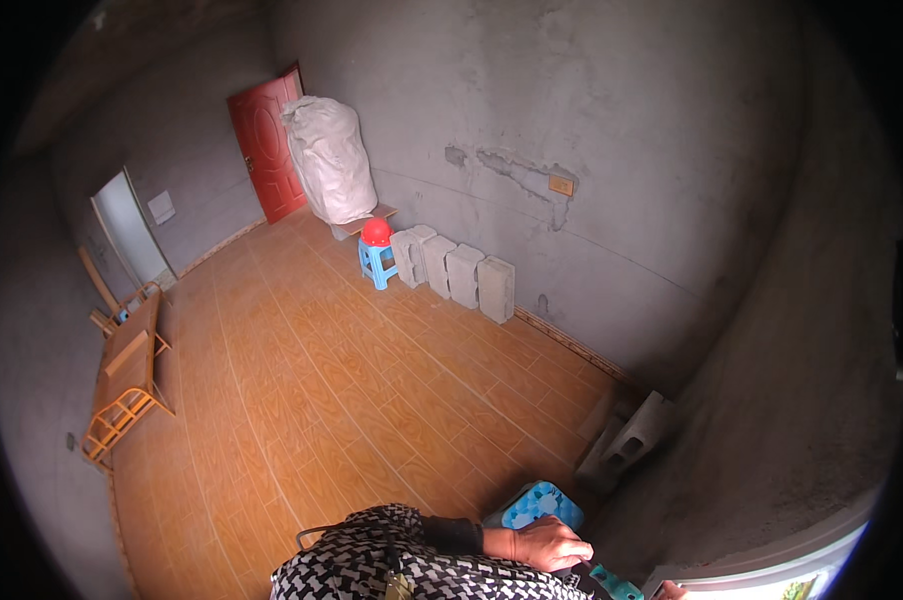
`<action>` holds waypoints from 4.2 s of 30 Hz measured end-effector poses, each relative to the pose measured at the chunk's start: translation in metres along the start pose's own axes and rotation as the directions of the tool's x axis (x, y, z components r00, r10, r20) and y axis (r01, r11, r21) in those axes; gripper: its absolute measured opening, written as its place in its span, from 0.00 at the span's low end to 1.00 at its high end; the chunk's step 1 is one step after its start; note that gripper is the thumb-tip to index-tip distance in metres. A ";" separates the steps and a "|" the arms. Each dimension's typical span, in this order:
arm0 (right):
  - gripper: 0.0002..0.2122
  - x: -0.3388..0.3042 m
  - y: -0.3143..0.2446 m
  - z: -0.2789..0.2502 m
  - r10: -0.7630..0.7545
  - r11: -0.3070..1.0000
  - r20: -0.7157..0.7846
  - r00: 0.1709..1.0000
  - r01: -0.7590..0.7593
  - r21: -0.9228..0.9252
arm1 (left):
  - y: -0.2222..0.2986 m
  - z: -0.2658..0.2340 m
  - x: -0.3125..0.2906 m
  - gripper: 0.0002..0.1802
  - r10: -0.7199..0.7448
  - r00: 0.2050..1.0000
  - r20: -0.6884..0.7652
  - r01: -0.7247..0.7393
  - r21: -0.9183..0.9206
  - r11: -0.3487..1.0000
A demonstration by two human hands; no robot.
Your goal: The person uses a screwdriver to adjust or tighten screws along the lower track of a window frame. They repeatedly insert the tool into screw slots, turn it, and wipe the track with a cloth. The work is performed at a high-rise window with a view of a courtyard and adjacent buildings.
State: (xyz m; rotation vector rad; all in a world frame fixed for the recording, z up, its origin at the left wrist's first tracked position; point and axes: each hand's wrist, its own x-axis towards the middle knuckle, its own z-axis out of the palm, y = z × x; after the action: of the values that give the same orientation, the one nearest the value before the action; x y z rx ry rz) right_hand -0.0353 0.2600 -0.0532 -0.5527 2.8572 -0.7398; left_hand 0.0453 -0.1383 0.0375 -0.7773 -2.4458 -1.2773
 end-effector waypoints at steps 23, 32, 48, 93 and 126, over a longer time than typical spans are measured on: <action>0.10 -0.057 -0.002 0.026 0.132 0.935 -0.216 0.967 -0.049 0.351 | 0.022 -0.003 0.007 0.09 0.155 0.982 0.108 -0.157 0.008 0.988; 0.07 -0.076 -0.079 -0.008 -0.023 0.995 -0.445 0.895 0.063 0.076 | 0.039 -0.001 0.018 0.08 0.195 0.968 0.155 -0.186 -0.068 0.980; 0.11 -0.125 -0.079 -0.101 0.094 0.995 -0.416 0.904 -0.105 -0.003 | 0.033 0.013 0.028 0.07 0.214 0.927 0.308 -0.196 -0.088 0.977; 0.13 -0.105 -0.105 -0.065 0.219 0.958 -0.081 0.972 -0.230 -0.171 | 0.034 0.013 0.015 0.06 0.172 0.949 0.266 -0.155 -0.086 0.984; 0.14 -0.088 -0.091 -0.052 0.277 0.926 -0.194 0.941 -0.315 -0.209 | 0.022 0.021 0.009 0.07 0.221 0.919 0.327 -0.197 -0.107 0.975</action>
State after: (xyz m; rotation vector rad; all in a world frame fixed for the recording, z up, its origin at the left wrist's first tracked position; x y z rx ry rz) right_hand 0.0627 0.2430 0.0403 -0.0759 3.1006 -0.4106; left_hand 0.0505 -0.1077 0.0449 -1.3386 -2.4891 -1.2415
